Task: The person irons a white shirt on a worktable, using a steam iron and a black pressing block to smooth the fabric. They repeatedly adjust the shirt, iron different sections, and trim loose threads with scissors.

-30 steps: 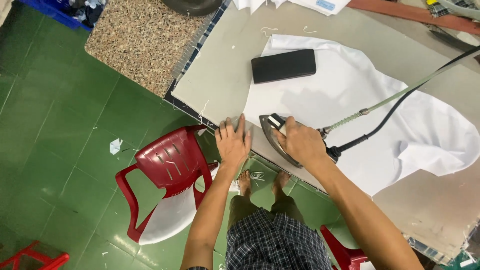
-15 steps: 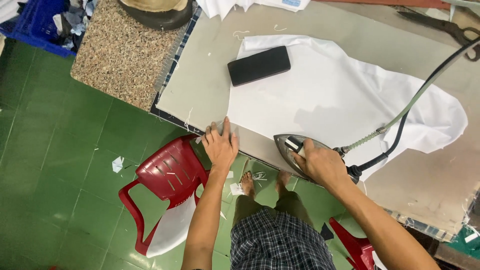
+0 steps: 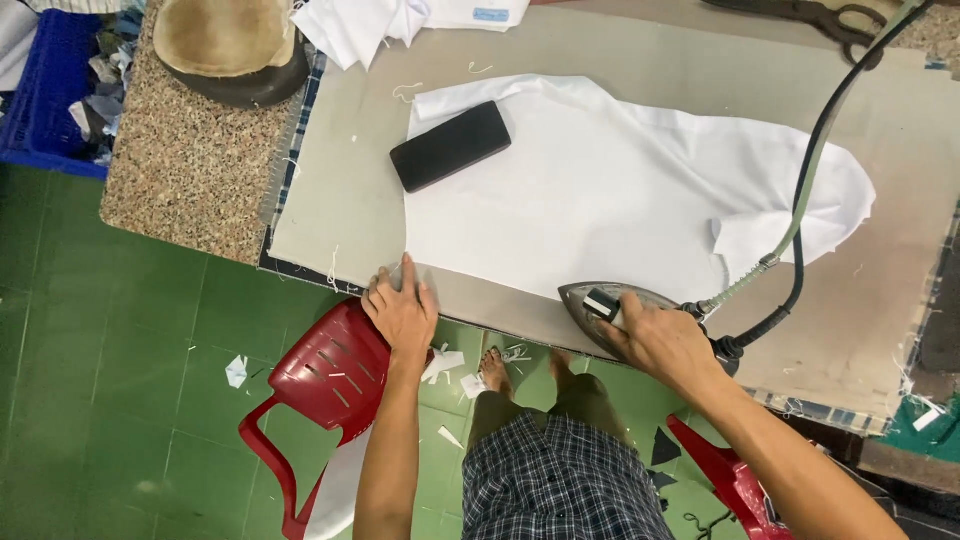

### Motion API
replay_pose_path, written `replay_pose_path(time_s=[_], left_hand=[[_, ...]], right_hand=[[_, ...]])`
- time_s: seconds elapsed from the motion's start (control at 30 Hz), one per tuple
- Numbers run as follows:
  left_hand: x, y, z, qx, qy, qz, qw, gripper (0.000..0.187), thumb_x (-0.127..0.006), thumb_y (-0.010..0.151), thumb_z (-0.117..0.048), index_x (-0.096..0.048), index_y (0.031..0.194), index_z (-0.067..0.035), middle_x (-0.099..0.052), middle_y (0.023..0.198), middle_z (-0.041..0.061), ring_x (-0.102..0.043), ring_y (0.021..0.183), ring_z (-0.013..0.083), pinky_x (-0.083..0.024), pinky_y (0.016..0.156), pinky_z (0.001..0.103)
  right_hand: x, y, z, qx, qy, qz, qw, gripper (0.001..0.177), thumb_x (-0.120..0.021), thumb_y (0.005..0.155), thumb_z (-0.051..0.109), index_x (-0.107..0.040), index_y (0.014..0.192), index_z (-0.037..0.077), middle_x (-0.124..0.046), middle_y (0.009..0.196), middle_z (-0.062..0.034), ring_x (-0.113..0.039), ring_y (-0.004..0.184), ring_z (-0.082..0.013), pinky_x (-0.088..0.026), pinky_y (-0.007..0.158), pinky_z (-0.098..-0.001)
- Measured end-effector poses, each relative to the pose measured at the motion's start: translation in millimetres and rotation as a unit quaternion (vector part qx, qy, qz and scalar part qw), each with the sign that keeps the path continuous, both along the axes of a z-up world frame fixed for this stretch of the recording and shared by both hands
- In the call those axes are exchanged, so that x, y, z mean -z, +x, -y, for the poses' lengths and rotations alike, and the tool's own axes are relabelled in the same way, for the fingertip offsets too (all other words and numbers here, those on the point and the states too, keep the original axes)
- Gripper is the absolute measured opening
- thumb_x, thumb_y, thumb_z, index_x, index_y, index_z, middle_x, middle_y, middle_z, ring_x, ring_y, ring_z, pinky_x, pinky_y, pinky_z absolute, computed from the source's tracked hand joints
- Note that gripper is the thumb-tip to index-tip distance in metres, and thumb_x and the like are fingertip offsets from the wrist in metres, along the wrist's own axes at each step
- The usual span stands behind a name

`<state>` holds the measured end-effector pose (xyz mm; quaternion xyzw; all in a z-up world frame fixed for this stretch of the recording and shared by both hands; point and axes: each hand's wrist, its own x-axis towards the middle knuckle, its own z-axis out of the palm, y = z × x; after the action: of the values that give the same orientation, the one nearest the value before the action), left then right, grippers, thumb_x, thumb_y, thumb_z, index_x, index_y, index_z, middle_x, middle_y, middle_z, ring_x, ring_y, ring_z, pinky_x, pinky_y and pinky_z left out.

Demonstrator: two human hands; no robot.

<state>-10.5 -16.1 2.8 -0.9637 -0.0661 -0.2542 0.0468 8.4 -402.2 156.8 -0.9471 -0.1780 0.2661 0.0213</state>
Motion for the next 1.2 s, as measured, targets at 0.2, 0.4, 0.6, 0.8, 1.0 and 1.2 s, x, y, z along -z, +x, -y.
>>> replay_pose_path(time_s=[0.2,0.4,0.6,0.8,1.0,1.2], left_hand=[[-1,0,1,0.019,-0.073,-0.002,0.997,0.046,-0.045,0.103,-0.036,-0.063,0.142,-0.019,-0.046,0.139,0.025,-0.036,0.139,0.0468,-0.025,0.114,0.061],[1,0,0,0.021,-0.173,-0.023,0.984,0.05,-0.046,0.101,-0.031,-0.057,0.148,-0.019,-0.035,0.153,0.026,-0.026,0.149,0.0472,-0.016,0.118,0.061],[7,-2,-5,0.016,-0.2,-0.019,0.979,0.051,-0.047,0.1,-0.032,-0.057,0.148,-0.02,-0.033,0.156,0.027,-0.024,0.151,0.0465,-0.014,0.119,0.062],[7,-2,-9,0.016,-0.202,-0.001,0.979,0.052,-0.044,0.098,-0.035,-0.057,0.147,-0.023,-0.036,0.153,0.026,-0.027,0.15,0.0449,-0.017,0.12,0.061],[12,-4,-13,0.001,-0.23,-0.006,0.973,0.051,-0.041,0.098,-0.038,-0.059,0.144,-0.025,-0.038,0.154,0.022,-0.026,0.152,0.0401,-0.015,0.121,0.058],[38,-6,-9,-0.02,-0.271,0.042,0.961,0.061,-0.032,0.099,-0.043,-0.053,0.149,-0.015,-0.036,0.158,0.023,-0.025,0.154,0.0354,-0.006,0.125,0.052]], right_hand=[[2,-10,27,0.001,-0.033,-0.004,0.999,0.048,-0.046,0.098,0.056,-0.054,0.116,0.012,-0.075,0.08,-0.015,-0.078,0.073,-0.0308,-0.062,0.068,-0.0436],[11,-5,16,0.035,-0.015,-0.029,0.999,0.055,-0.046,0.097,0.059,-0.055,0.122,0.011,-0.076,0.089,-0.0174,-0.079,0.078,-0.0332,-0.062,0.071,-0.0463],[6,23,-62,-0.032,0.022,-0.007,0.999,0.054,-0.047,0.099,0.059,-0.056,0.122,0.011,-0.076,0.088,-0.0165,-0.079,0.078,-0.0334,-0.062,0.07,-0.046],[-27,56,-158,-0.083,0.061,0.023,0.994,0.048,-0.045,0.101,0.052,-0.058,0.107,0.006,-0.074,0.078,-0.0179,-0.077,0.072,-0.0344,-0.061,0.065,-0.0453],[-7,80,-218,-0.14,0.099,0.073,0.982,0.044,-0.048,0.102,0.048,-0.056,0.098,0.006,-0.071,0.07,-0.0172,-0.075,0.065,-0.0338,-0.06,0.06,-0.0457],[0,93,-260,-0.173,0.103,0.081,0.976,0.045,-0.047,0.101,0.049,-0.054,0.101,0.005,-0.069,0.079,-0.0185,-0.075,0.073,-0.039,-0.06,0.065,-0.05]])
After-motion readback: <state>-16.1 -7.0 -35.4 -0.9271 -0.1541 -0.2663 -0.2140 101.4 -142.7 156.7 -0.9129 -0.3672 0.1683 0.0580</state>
